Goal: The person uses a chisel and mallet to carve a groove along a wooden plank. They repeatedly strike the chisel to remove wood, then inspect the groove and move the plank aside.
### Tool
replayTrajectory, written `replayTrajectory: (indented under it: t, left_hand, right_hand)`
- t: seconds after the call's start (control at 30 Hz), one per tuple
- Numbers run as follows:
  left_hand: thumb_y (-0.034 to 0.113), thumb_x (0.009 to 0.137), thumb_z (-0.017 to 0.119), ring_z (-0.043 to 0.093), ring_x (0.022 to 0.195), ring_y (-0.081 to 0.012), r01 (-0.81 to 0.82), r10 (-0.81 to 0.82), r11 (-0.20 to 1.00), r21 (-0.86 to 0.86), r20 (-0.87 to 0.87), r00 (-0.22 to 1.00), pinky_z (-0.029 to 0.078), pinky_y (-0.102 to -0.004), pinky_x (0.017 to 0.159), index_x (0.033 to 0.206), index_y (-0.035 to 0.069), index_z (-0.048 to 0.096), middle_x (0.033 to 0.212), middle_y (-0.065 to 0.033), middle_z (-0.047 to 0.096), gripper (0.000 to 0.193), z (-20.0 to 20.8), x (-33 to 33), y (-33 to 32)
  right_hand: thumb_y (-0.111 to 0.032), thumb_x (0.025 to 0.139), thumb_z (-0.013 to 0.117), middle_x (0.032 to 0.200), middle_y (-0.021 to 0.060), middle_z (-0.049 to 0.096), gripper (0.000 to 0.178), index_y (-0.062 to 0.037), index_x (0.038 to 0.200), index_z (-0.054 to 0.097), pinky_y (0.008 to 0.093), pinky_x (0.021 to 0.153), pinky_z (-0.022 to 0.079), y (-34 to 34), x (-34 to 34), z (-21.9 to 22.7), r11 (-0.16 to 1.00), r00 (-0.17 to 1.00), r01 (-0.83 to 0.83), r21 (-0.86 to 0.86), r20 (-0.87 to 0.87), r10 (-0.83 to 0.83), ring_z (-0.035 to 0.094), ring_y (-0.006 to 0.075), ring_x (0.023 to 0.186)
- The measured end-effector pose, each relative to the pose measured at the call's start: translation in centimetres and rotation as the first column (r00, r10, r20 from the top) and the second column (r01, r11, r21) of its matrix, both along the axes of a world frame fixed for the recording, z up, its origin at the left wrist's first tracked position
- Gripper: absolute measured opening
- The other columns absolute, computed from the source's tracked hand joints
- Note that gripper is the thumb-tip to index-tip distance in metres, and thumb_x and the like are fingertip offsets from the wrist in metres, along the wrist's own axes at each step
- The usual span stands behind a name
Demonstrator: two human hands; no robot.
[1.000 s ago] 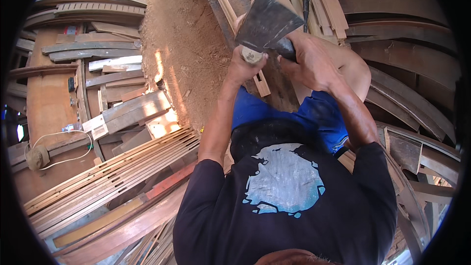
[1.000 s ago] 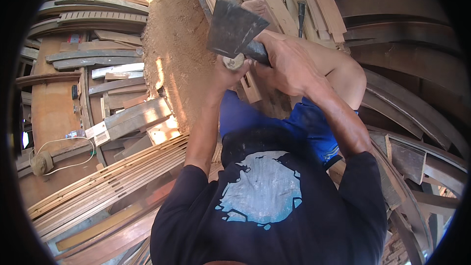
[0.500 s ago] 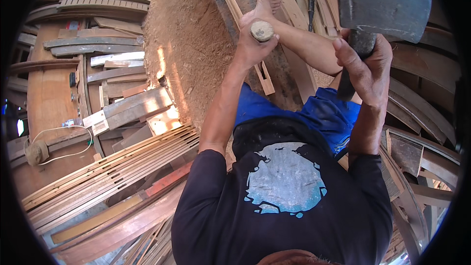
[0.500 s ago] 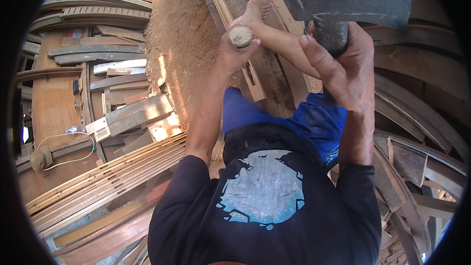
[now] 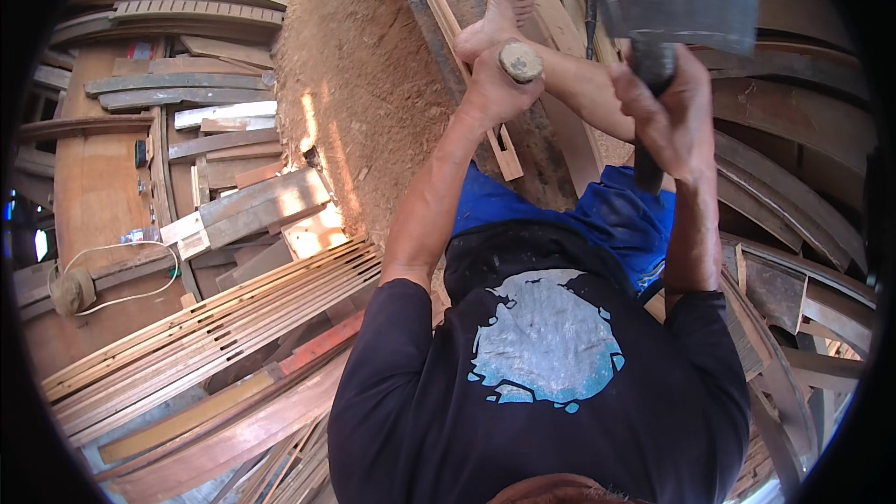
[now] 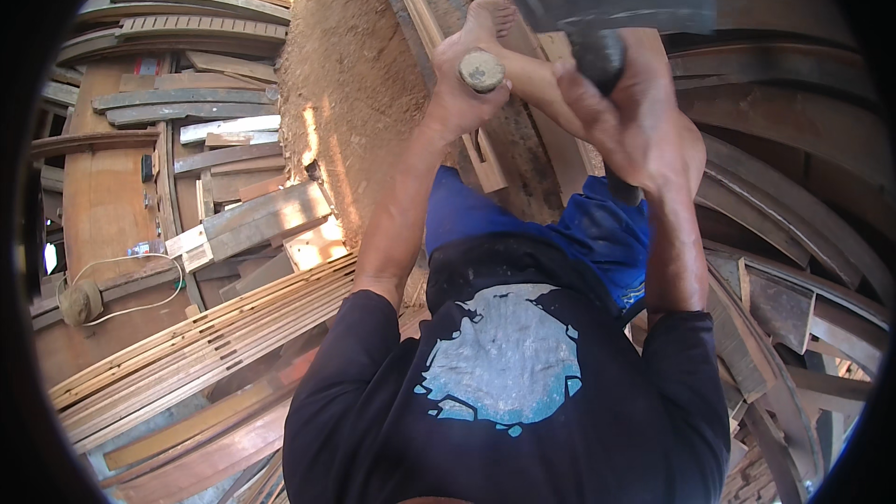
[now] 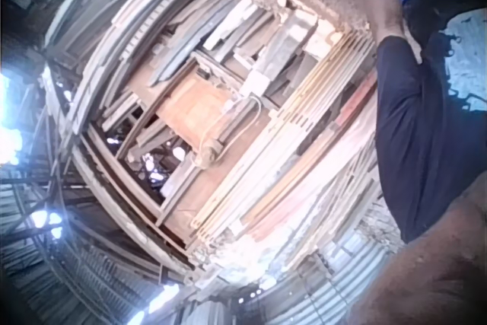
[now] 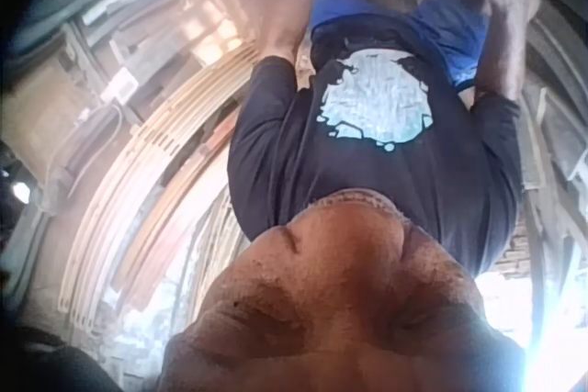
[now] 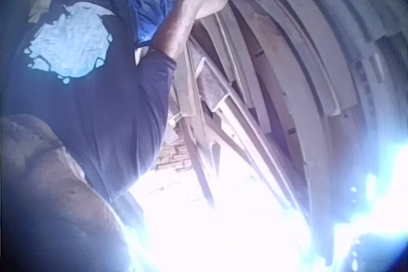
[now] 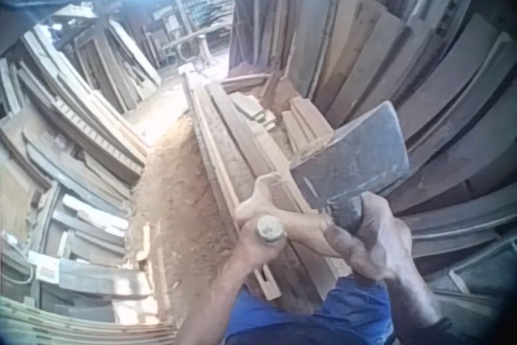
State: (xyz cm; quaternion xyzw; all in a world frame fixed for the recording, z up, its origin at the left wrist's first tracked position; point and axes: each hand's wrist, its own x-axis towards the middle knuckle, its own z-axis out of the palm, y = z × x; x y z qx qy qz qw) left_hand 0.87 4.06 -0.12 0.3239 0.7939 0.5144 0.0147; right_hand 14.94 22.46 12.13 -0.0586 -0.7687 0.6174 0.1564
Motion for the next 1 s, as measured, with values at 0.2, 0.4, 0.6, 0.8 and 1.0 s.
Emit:
replayTrajectory:
  t: [0.2, 0.4, 0.6, 0.8, 1.0]
  left_hand:
    - [0.007, 0.079, 0.078, 0.071, 0.092, -0.0202, 0.027, -0.020, 0.998, -0.049, 0.128, 0.992, 0.057, -0.0332, 0.081, 0.103, -0.001, 0.068, 0.095, -0.0097, 0.073, 0.027, -0.3, 1.1, 1.5]
    - [0.008, 0.077, 0.076, 0.073, 0.086, -0.0229, -0.003, 0.007, 1.000, -0.018, 0.217, 0.976, 0.057, -0.0370, 0.079, 0.096, 0.001, 0.068, 0.087, -0.0127, 0.074, 0.022, -0.9, 1.2, 0.4]
    - [0.008, 0.079, 0.078, 0.068, 0.082, -0.0148, 0.016, -0.043, 0.993, 0.121, 0.224, 0.974, 0.055, -0.0321, 0.076, 0.095, 0.001, 0.067, 0.086, -0.0061, 0.072, 0.021, -1.4, 2.3, -1.7]
    - [0.005, 0.084, 0.076, 0.063, 0.080, -0.0082, 0.005, -0.052, 0.986, 0.166, 0.279, 0.959, 0.054, -0.0275, 0.074, 0.093, 0.005, 0.067, 0.084, -0.0007, 0.068, 0.012, -1.3, 2.4, -3.9]
    - [0.004, 0.083, 0.077, 0.065, 0.084, -0.0088, -0.026, -0.027, 0.980, 0.196, 0.262, 0.965, 0.054, -0.0266, 0.075, 0.094, 0.004, 0.068, 0.090, -0.0010, 0.069, 0.014, -1.5, 2.9, -3.8]
  right_hand:
    - [-0.009, 0.086, 0.070, 0.093, 0.0248, 0.069, 0.029, -0.0006, 0.113, 0.063, 0.0444, 0.077, 0.052, 0.0, -0.7, -1.5, 0.791, 0.970, -0.183, 0.583, 0.240, 0.047, 0.069, 0.0381, 0.086]
    - [-0.023, 0.097, 0.067, 0.084, 0.0027, 0.062, 0.029, 0.0020, 0.112, 0.062, 0.0331, 0.068, 0.052, -0.8, -1.1, -0.6, 0.972, 0.998, 0.035, 0.231, 0.041, -0.046, 0.063, 0.0160, 0.074]
    - [-0.017, 0.091, 0.066, 0.097, 0.0277, 0.066, 0.030, -0.0003, 0.116, 0.061, 0.0453, 0.078, 0.050, 0.1, -2.1, -3.0, 0.781, 0.958, -0.282, 0.557, 0.200, 0.204, 0.063, 0.0446, 0.087]
    - [-0.006, 0.089, 0.069, 0.096, 0.0100, 0.069, 0.029, 0.0046, 0.115, 0.063, 0.0323, 0.079, 0.051, -1.9, -1.1, 0.6, 0.980, 0.990, -0.121, 0.155, 0.087, 0.108, 0.060, 0.0140, 0.086]
    - [-0.007, 0.085, 0.070, 0.091, 0.0207, 0.068, 0.034, 0.0011, 0.117, 0.061, 0.0374, 0.080, 0.052, -2.4, -3.2, -1.6, 0.931, 0.975, -0.203, 0.302, 0.148, 0.165, 0.067, 0.0230, 0.089]
